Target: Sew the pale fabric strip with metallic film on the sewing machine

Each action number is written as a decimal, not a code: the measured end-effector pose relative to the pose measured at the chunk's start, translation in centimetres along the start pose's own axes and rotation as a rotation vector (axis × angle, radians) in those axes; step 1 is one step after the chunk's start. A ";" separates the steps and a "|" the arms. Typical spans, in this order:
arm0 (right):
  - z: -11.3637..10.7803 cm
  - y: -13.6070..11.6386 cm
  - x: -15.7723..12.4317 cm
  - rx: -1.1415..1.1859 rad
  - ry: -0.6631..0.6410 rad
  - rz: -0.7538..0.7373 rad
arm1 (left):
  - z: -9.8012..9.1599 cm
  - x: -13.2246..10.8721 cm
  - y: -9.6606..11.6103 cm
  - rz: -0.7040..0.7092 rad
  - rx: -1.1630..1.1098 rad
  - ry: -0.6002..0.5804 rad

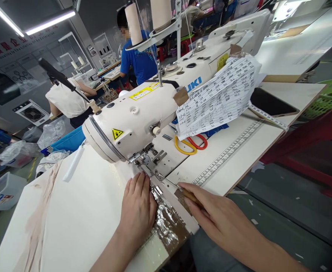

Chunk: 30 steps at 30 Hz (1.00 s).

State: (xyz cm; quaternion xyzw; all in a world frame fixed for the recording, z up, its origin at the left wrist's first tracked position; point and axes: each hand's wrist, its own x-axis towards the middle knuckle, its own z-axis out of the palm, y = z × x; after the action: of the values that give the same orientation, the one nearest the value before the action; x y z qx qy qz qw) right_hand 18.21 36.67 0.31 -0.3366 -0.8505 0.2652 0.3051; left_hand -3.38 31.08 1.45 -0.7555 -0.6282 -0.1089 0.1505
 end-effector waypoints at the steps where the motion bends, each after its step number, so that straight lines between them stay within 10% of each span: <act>1: 0.0 -0.1 0.1 0.016 -0.002 0.002 | 0.0 0.0 -0.1 -0.004 -0.004 0.004; 11: 1.2 -1.7 2.4 0.206 -0.020 -0.217 | 0.6 0.8 -1.2 -0.065 -0.060 0.049; 30: 5.0 -2.8 4.9 -0.446 -0.126 -0.311 | 0.9 0.8 -1.9 -0.120 -0.148 0.089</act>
State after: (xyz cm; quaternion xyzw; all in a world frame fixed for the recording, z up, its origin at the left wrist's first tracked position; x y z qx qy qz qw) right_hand 10.73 37.24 0.49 -0.2436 -0.9466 0.0418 0.2070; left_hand -5.15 32.48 1.13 -0.7201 -0.6552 -0.1972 0.1152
